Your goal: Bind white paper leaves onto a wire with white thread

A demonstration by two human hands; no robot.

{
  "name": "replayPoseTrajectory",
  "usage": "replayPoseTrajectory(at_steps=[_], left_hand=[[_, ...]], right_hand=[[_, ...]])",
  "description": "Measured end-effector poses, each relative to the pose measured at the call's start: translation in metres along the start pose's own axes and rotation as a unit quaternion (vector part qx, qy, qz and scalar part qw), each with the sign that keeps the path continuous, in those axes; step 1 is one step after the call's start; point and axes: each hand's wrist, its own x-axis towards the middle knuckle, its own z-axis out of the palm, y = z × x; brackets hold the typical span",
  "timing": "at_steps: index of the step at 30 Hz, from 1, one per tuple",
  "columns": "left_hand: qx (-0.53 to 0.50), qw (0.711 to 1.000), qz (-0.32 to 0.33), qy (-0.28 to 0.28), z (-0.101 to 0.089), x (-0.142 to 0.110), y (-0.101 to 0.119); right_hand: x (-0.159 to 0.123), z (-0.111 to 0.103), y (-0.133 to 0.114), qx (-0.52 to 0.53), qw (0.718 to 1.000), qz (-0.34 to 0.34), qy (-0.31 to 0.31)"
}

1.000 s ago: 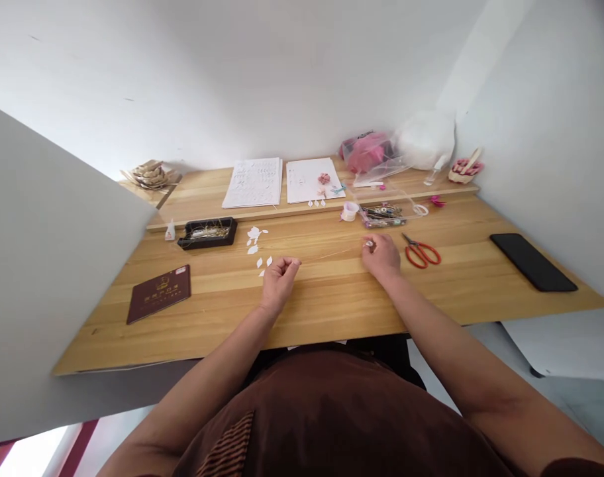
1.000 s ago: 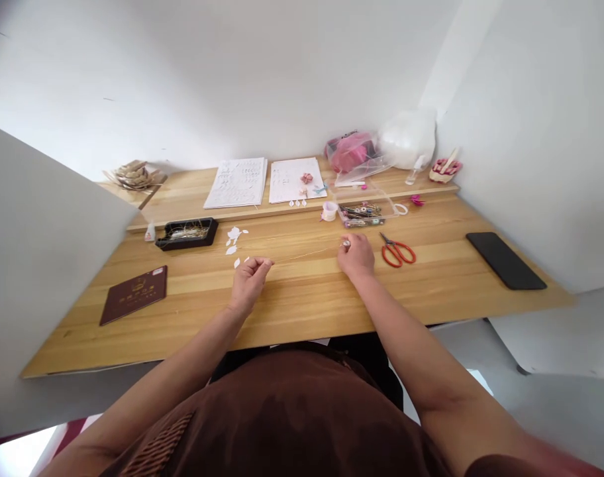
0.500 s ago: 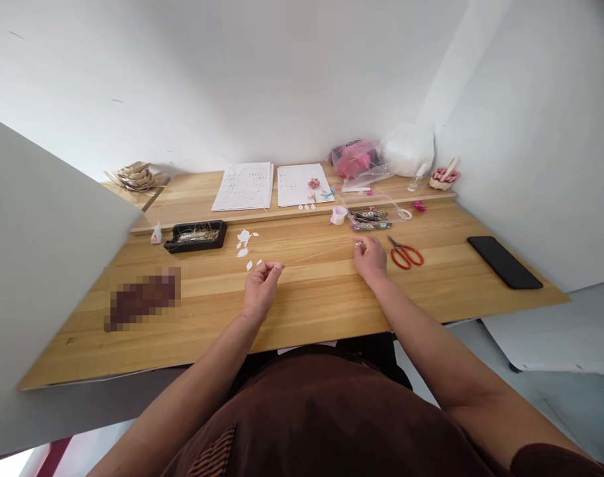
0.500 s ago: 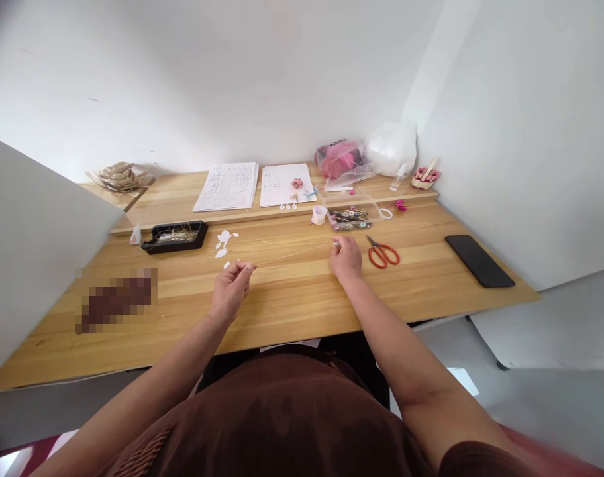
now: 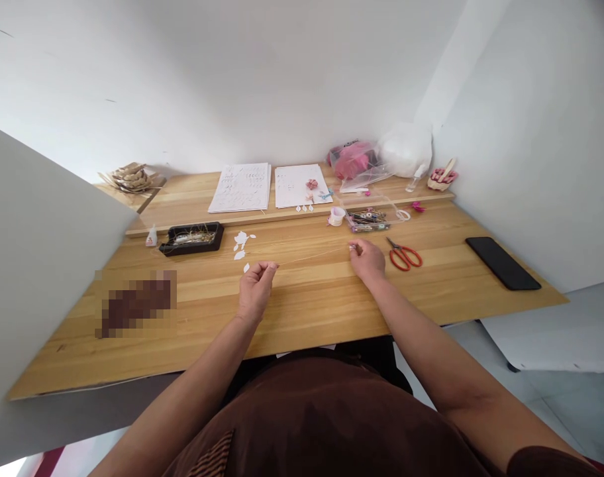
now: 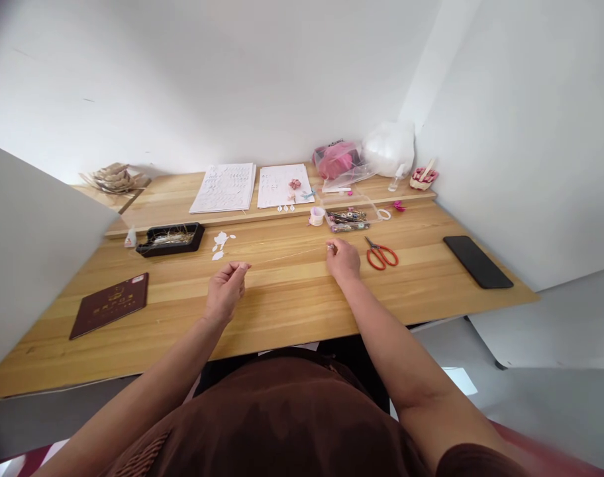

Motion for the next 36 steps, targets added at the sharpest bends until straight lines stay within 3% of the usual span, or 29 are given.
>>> replayPoseTrajectory(at_steps=[13,21,24,28,30,32,36], left_hand=[[-0.082,0.995,-0.048,-0.006,0.000,-0.001,0.004],[-0.115,0.991,-0.062,0.002,-0.003,-0.002,0.020],[-0.138,0.989,-0.060,-0.012,-0.010,-0.003,0.034],[-0.149,0.988,-0.036,-0.014,-0.021,-0.006,0.057],[-0.158,0.987,-0.020,-0.007,-0.026,-0.008,0.068],[-0.164,0.986,-0.009,0.000,-0.030,-0.009,0.076],[-0.173,0.985,0.015,0.005,-0.037,-0.009,0.087]], right_hand=[[-0.002,-0.003,-0.003,0.069,0.996,0.009,0.055],[-0.001,-0.008,0.001,0.235,0.969,0.039,0.063],[-0.005,-0.024,-0.004,0.324,0.945,0.041,0.033],[-0.020,-0.061,-0.016,0.419,0.906,0.044,-0.049],[-0.029,-0.080,-0.022,0.530,0.836,0.074,-0.126],[-0.037,-0.096,-0.025,0.581,0.789,0.089,-0.180],[-0.047,-0.112,-0.024,0.612,0.751,0.082,-0.233]])
